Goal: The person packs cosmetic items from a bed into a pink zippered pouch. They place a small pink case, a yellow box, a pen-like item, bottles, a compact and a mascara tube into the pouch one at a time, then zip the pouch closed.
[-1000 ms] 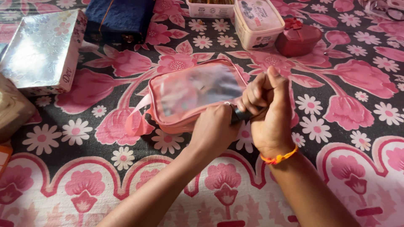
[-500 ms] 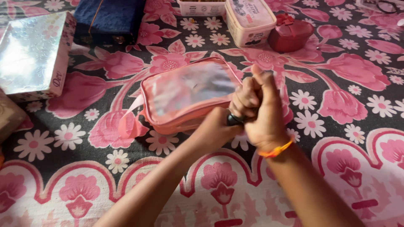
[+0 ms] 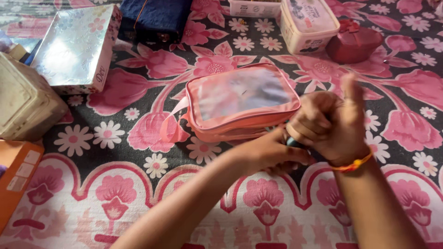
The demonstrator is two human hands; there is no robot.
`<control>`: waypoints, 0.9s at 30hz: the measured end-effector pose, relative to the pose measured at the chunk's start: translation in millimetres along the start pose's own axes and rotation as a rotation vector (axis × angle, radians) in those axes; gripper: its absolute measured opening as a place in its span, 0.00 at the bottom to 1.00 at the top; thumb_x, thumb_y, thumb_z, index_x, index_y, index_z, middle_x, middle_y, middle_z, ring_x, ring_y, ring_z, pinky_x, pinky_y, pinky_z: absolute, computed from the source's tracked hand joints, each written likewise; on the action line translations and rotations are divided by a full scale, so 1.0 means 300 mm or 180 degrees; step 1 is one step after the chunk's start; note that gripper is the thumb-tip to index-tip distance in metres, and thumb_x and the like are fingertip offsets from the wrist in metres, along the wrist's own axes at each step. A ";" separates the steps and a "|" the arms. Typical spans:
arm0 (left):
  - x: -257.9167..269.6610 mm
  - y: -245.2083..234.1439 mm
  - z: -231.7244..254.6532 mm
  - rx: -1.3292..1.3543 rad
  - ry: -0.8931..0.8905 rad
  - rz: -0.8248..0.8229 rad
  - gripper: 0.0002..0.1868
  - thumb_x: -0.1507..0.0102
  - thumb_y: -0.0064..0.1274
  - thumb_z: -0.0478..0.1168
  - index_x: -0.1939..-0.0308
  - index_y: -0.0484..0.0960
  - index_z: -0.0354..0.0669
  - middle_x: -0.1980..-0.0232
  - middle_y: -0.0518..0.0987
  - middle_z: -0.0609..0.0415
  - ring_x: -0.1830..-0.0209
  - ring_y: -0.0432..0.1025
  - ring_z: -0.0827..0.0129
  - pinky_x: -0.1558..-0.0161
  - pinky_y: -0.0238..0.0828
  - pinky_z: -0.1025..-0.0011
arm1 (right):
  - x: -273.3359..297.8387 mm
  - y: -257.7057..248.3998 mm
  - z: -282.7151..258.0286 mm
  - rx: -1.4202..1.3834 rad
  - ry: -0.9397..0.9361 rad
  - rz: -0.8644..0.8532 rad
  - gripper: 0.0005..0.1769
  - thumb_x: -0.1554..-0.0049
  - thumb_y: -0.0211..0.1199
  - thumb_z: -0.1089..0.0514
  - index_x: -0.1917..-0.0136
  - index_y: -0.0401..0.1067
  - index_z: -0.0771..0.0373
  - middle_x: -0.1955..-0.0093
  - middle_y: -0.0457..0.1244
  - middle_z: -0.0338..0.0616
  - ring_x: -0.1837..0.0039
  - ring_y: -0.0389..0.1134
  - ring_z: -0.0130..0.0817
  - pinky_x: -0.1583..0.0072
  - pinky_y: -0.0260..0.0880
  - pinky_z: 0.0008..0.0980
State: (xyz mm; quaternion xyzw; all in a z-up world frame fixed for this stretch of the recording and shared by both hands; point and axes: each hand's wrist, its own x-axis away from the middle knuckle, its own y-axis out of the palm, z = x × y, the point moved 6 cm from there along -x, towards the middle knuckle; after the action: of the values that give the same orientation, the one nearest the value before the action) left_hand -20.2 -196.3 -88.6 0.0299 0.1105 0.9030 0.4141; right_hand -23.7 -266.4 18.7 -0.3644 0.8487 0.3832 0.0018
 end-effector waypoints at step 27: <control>0.073 0.033 0.079 0.0872 -0.0836 -0.0951 0.12 0.36 0.62 0.39 0.70 0.76 0.42 0.81 0.66 0.67 0.85 0.58 0.83 0.83 0.49 0.79 | 0.029 -0.008 -0.012 0.0396 -0.0636 0.0000 0.43 0.24 0.37 0.26 0.68 0.57 0.58 0.75 0.49 0.32 0.72 0.50 0.23 0.60 0.58 0.26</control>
State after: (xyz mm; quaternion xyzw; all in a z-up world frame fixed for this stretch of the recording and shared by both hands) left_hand -38.3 -181.9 -64.1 0.1863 0.1803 0.7967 0.5459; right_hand -27.4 -275.2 17.2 -0.3236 0.8664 0.3642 0.1091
